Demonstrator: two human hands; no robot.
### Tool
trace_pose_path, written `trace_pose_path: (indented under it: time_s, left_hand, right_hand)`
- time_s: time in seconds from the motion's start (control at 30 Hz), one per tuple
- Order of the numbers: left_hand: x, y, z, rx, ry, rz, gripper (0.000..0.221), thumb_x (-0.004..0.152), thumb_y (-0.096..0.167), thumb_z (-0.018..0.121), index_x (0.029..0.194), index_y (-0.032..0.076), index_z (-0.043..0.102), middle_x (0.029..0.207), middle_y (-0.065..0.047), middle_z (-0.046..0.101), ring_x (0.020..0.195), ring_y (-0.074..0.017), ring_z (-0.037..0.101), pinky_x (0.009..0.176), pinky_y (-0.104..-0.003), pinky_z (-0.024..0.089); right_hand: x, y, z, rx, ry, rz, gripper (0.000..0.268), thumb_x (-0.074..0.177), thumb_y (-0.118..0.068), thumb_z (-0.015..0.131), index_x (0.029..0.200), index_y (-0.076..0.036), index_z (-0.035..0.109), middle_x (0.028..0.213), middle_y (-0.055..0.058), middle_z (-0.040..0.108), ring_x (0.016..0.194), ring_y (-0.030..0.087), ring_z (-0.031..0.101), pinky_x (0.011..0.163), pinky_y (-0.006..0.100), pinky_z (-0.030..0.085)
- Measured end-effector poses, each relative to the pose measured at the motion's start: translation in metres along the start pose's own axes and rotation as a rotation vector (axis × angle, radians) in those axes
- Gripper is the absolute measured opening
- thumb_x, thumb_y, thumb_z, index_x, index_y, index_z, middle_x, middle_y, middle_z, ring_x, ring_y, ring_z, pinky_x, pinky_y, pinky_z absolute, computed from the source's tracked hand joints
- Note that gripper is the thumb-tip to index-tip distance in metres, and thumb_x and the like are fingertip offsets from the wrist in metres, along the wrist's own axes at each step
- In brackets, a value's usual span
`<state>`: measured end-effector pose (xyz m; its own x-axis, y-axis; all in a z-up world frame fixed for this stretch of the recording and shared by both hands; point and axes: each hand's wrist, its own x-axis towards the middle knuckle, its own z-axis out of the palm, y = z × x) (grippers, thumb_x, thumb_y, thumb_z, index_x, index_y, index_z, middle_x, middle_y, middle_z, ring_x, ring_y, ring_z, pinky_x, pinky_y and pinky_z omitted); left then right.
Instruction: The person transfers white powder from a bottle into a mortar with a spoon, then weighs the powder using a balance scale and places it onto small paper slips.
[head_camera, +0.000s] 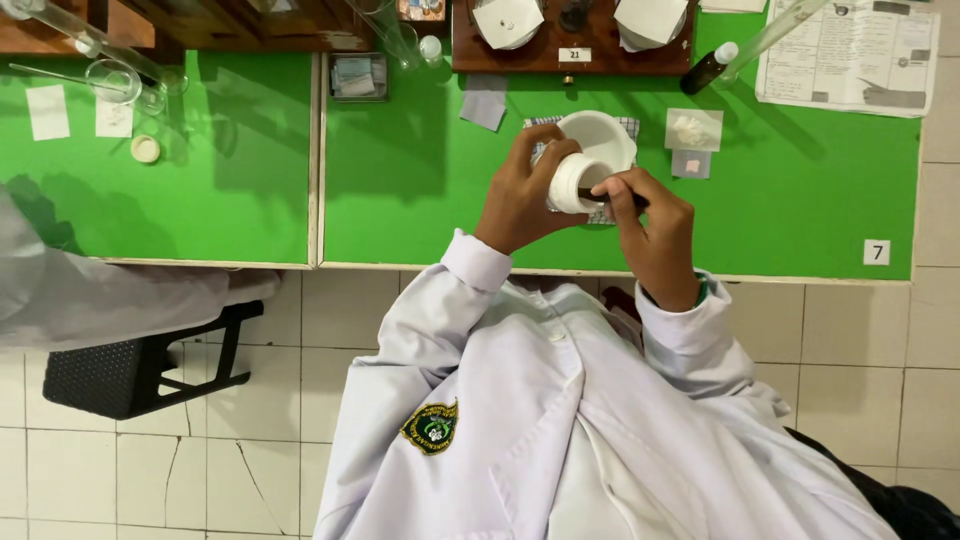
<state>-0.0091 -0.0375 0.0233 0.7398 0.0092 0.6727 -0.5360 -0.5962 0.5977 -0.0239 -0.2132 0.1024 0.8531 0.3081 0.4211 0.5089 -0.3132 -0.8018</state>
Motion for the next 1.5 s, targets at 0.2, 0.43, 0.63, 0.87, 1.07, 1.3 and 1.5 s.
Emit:
trace_pose_path:
  time_s: [0.2,0.43,0.63,0.87,1.07,1.3,1.5]
  left_hand:
    - [-0.006,-0.012,0.004,0.08,-0.063,-0.002,0.07,0.055,0.027,0.098,0.115,0.017,0.063,0.122,-0.007,0.054,0.107,-0.0358,0.068,0.088,-0.047,0.061]
    - [0.007,-0.015,-0.008,0.012,-0.089,-0.016,0.068,0.059,0.025,0.099,0.115,0.015,0.061,0.122,-0.01,0.054,0.107,-0.0397,0.067,0.088,-0.051,0.061]
    - [0.014,-0.021,-0.013,0.009,-0.109,-0.008,0.071,0.056,0.022,0.097,0.117,0.018,0.06,0.123,-0.008,0.052,0.109,-0.0371,0.067,0.09,-0.047,0.06]
    - [0.022,-0.02,-0.023,-0.014,-0.274,0.008,0.072,0.07,0.026,0.099,0.122,0.012,0.052,0.127,-0.014,0.047,0.113,-0.0365,0.059,0.069,-0.049,0.062]
    - [0.021,-0.023,-0.014,-0.04,-0.219,-0.039,0.07,0.061,0.02,0.095,0.12,0.015,0.056,0.127,-0.011,0.049,0.112,-0.0379,0.063,0.078,-0.05,0.061]
    - [0.032,-0.033,0.013,-0.1,-0.181,-0.126,0.069,0.055,0.017,0.09,0.117,0.019,0.06,0.125,-0.007,0.051,0.111,-0.0395,0.068,0.087,-0.052,0.062]
    - [0.059,-0.068,0.058,-0.188,-0.184,-0.137,0.064,0.057,0.016,0.087,0.115,0.018,0.06,0.123,-0.008,0.051,0.114,-0.0414,0.066,0.087,-0.052,0.063]
  right_hand:
    - [-0.013,0.022,0.015,0.332,0.094,0.276,0.03,0.115,-0.017,0.047,0.103,0.004,0.065,0.067,0.014,0.06,0.049,0.012,0.053,0.044,0.024,0.04]
    - [-0.015,0.018,0.014,0.319,0.262,0.28,0.031,0.116,-0.017,0.044,0.103,0.005,0.062,0.069,0.014,0.057,0.05,0.012,0.051,0.045,0.023,0.038]
    - [-0.018,0.014,0.02,0.391,0.485,0.338,0.031,0.114,-0.019,0.047,0.1,0.005,0.061,0.066,0.014,0.052,0.047,0.014,0.047,0.044,0.022,0.034]
    - [-0.016,0.005,0.024,0.394,0.499,0.385,0.032,0.111,-0.028,0.051,0.096,-0.001,0.059,0.069,0.011,0.054,0.054,0.016,0.05,0.048,0.026,0.037]
    - [-0.014,0.017,0.027,0.392,0.528,0.379,0.03,0.112,-0.023,0.049,0.097,0.001,0.059,0.067,0.014,0.053,0.049,0.016,0.049,0.045,0.024,0.035]
    - [0.002,0.045,0.022,0.445,0.569,0.392,0.029,0.114,-0.018,0.047,0.098,0.003,0.06,0.065,0.014,0.052,0.047,0.015,0.049,0.043,0.022,0.035]
    - [0.033,0.083,0.021,0.463,0.641,0.44,0.028,0.113,-0.019,0.048,0.099,0.001,0.061,0.065,0.015,0.054,0.045,0.014,0.049,0.042,0.022,0.034]
